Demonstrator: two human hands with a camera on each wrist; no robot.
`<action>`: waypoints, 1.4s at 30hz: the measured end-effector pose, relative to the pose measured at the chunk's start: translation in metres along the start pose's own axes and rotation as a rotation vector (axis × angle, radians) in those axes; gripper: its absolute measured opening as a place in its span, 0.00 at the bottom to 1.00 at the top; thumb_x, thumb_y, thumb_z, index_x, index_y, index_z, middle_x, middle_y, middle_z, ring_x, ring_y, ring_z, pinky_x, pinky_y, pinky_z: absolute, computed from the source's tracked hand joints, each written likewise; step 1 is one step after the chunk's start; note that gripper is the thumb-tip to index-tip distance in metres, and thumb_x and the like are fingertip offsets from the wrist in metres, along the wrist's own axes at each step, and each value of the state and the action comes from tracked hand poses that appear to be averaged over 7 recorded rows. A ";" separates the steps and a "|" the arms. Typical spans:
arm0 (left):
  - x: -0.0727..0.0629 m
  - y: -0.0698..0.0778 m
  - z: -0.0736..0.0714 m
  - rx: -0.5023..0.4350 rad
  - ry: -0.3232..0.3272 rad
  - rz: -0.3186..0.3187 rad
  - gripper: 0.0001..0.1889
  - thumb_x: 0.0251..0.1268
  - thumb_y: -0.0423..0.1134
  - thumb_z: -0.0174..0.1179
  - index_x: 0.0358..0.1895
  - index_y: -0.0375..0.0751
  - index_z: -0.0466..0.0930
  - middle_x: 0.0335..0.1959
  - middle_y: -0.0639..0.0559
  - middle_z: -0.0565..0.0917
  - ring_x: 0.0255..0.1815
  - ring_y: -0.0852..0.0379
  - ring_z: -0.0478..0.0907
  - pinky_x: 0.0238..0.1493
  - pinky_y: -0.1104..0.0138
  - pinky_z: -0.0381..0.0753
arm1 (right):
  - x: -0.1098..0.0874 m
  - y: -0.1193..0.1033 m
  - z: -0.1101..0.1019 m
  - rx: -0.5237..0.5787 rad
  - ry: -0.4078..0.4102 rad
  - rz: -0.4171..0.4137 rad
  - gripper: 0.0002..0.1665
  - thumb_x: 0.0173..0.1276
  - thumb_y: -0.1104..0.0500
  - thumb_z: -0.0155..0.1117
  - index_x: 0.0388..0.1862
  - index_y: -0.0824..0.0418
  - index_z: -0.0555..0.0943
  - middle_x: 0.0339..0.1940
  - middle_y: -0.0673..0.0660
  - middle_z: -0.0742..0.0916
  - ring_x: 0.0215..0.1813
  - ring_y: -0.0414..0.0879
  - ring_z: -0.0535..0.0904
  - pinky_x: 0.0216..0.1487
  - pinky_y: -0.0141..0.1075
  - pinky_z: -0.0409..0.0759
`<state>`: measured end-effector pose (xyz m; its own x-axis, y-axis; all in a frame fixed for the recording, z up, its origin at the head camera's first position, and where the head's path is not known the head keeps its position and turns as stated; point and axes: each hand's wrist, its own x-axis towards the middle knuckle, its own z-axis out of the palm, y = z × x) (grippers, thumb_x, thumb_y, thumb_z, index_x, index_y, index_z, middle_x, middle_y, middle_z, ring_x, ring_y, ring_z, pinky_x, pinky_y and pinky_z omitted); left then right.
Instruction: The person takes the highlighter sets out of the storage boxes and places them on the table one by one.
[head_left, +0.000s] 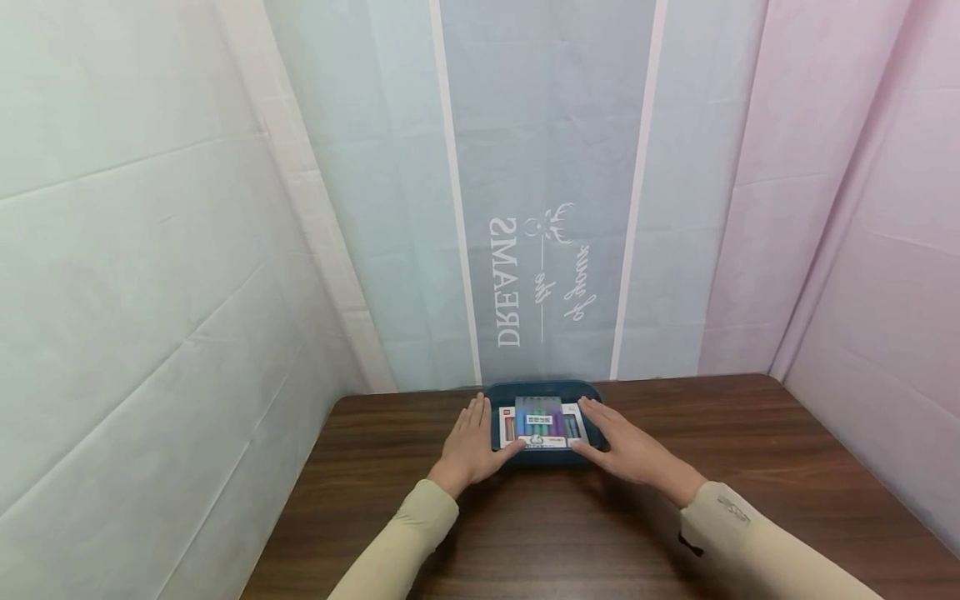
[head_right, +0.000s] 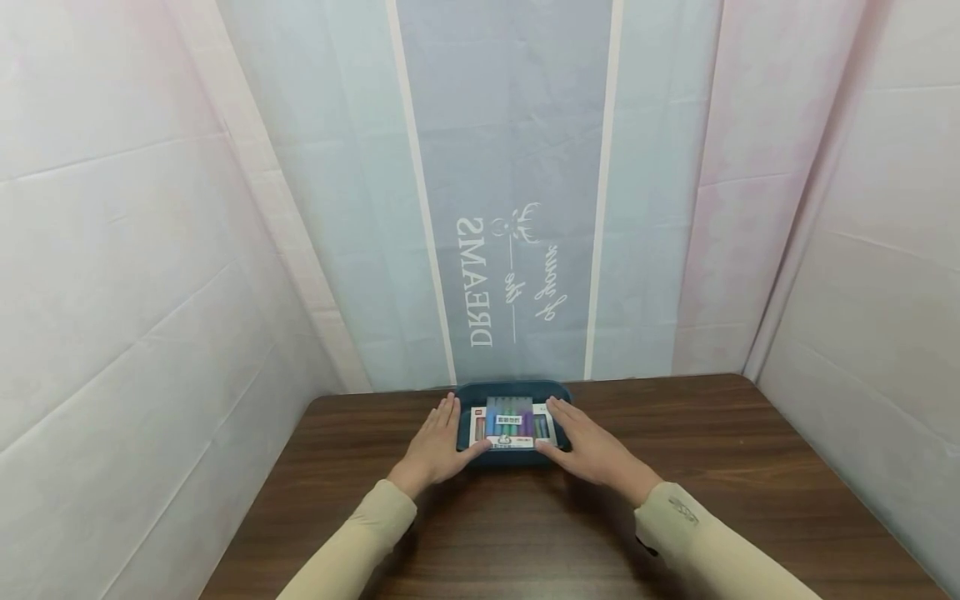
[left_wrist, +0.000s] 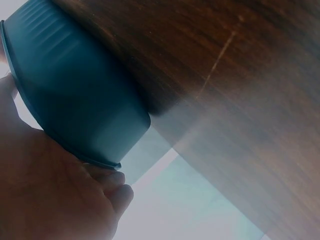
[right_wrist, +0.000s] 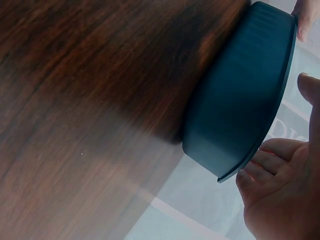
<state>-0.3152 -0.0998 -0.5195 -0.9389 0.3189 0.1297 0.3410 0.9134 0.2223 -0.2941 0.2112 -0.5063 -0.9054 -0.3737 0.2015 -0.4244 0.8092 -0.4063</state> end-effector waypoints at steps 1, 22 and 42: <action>0.000 0.000 0.000 0.000 0.000 -0.001 0.61 0.72 0.82 0.45 0.87 0.31 0.49 0.89 0.38 0.49 0.90 0.44 0.48 0.87 0.53 0.51 | 0.001 0.000 0.000 0.000 -0.001 0.000 0.54 0.77 0.32 0.65 0.87 0.62 0.61 0.84 0.69 0.68 0.83 0.67 0.65 0.76 0.67 0.68; 0.006 0.002 -0.003 -0.001 -0.006 -0.014 0.60 0.72 0.81 0.46 0.87 0.31 0.49 0.89 0.37 0.50 0.89 0.43 0.49 0.87 0.53 0.52 | 0.017 -0.001 -0.002 0.032 -0.044 0.010 0.53 0.77 0.33 0.65 0.85 0.65 0.64 0.82 0.70 0.71 0.81 0.68 0.67 0.77 0.67 0.68; 0.010 0.001 -0.003 -0.018 -0.016 -0.025 0.61 0.72 0.81 0.46 0.87 0.31 0.48 0.89 0.38 0.49 0.90 0.43 0.48 0.87 0.52 0.51 | 0.038 0.002 0.000 0.071 -0.070 0.009 0.46 0.78 0.35 0.66 0.75 0.72 0.75 0.73 0.72 0.80 0.74 0.67 0.77 0.72 0.63 0.76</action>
<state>-0.3244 -0.0959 -0.5149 -0.9477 0.3002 0.1085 0.3181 0.9165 0.2427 -0.3292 0.1983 -0.4994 -0.9065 -0.3998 0.1359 -0.4142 0.7791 -0.4707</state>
